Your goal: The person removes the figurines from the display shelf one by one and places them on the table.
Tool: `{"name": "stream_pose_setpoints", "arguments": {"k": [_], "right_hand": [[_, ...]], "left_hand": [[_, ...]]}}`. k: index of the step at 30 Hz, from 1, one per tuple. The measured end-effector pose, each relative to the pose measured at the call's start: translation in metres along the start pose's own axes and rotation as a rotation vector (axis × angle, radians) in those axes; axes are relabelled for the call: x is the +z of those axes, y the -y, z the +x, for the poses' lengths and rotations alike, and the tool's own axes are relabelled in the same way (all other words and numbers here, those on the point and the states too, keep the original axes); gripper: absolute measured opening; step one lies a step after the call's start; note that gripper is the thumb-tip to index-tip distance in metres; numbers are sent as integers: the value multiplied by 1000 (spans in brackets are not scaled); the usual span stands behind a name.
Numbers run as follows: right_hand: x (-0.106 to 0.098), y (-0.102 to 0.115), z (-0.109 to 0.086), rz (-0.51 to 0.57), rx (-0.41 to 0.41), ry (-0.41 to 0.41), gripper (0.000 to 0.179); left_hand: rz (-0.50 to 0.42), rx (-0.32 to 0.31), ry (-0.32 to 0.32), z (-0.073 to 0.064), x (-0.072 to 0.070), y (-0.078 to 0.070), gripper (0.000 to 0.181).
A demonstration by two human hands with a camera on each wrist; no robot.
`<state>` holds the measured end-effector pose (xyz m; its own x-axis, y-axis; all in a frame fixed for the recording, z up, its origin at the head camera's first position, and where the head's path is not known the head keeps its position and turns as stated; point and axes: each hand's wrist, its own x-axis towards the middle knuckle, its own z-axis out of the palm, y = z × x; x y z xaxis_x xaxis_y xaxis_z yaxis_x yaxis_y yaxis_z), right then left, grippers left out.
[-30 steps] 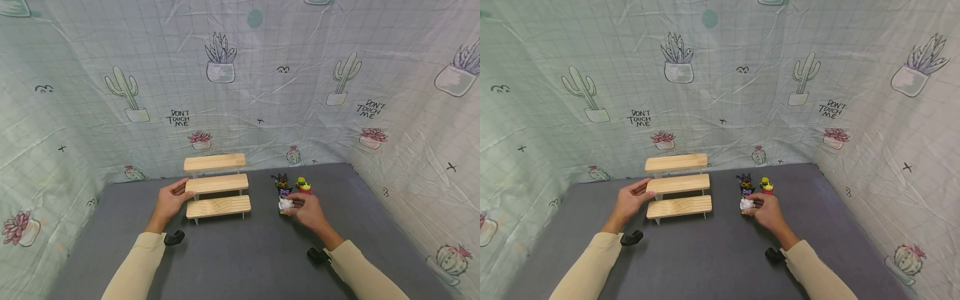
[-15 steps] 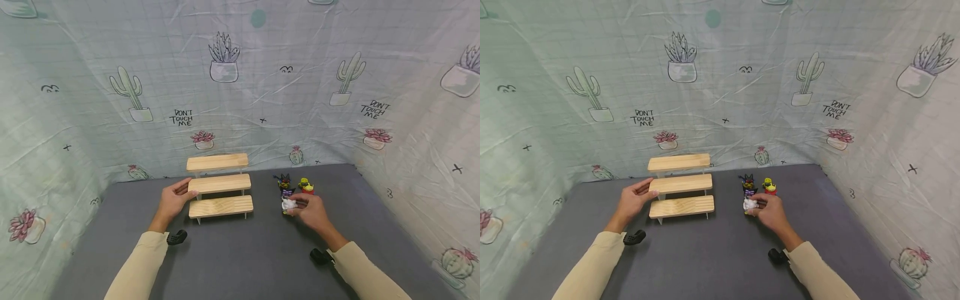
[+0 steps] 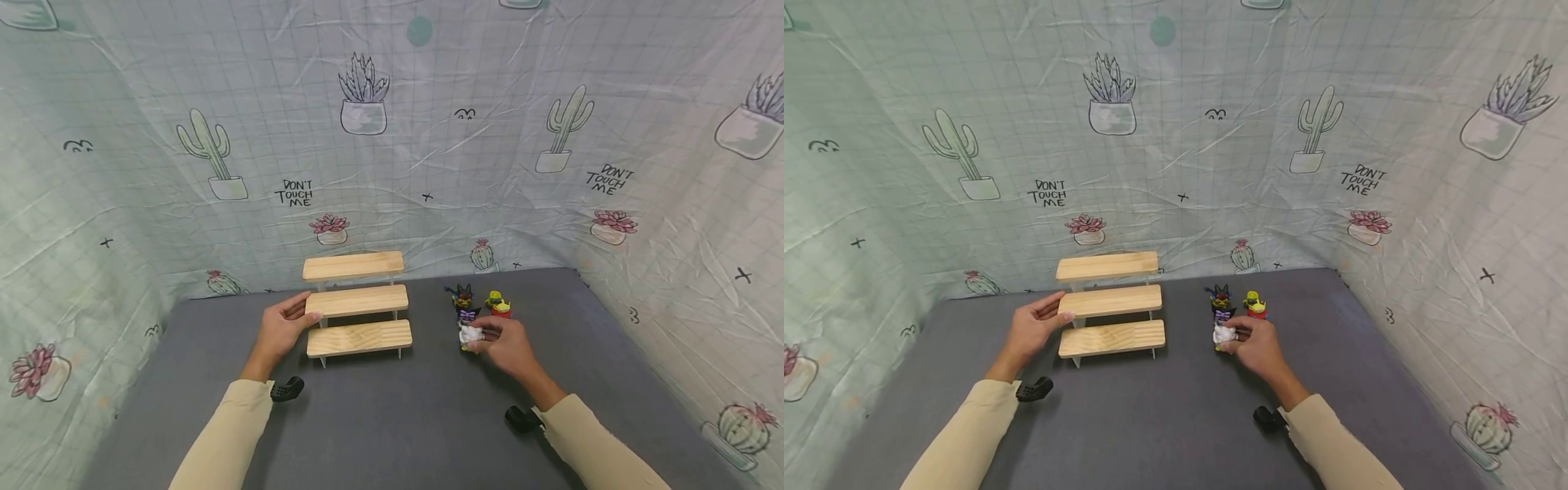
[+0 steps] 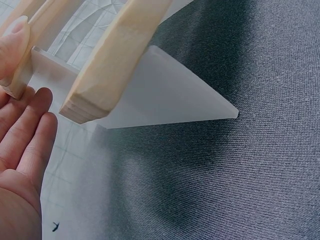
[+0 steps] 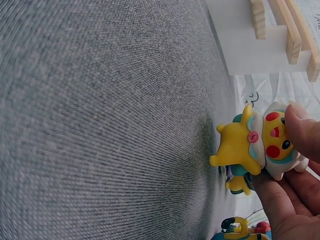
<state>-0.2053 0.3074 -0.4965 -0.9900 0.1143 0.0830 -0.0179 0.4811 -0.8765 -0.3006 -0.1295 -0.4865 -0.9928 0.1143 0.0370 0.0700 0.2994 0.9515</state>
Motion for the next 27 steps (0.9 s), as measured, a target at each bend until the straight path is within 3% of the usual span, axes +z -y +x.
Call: {"name": "stream_pose_setpoints", "arguments": {"k": [27], "right_hand": [[1, -4, 2, -20, -36, 8, 34]], "left_hand": [[-27, -8, 14, 1, -1, -1, 68]]}}
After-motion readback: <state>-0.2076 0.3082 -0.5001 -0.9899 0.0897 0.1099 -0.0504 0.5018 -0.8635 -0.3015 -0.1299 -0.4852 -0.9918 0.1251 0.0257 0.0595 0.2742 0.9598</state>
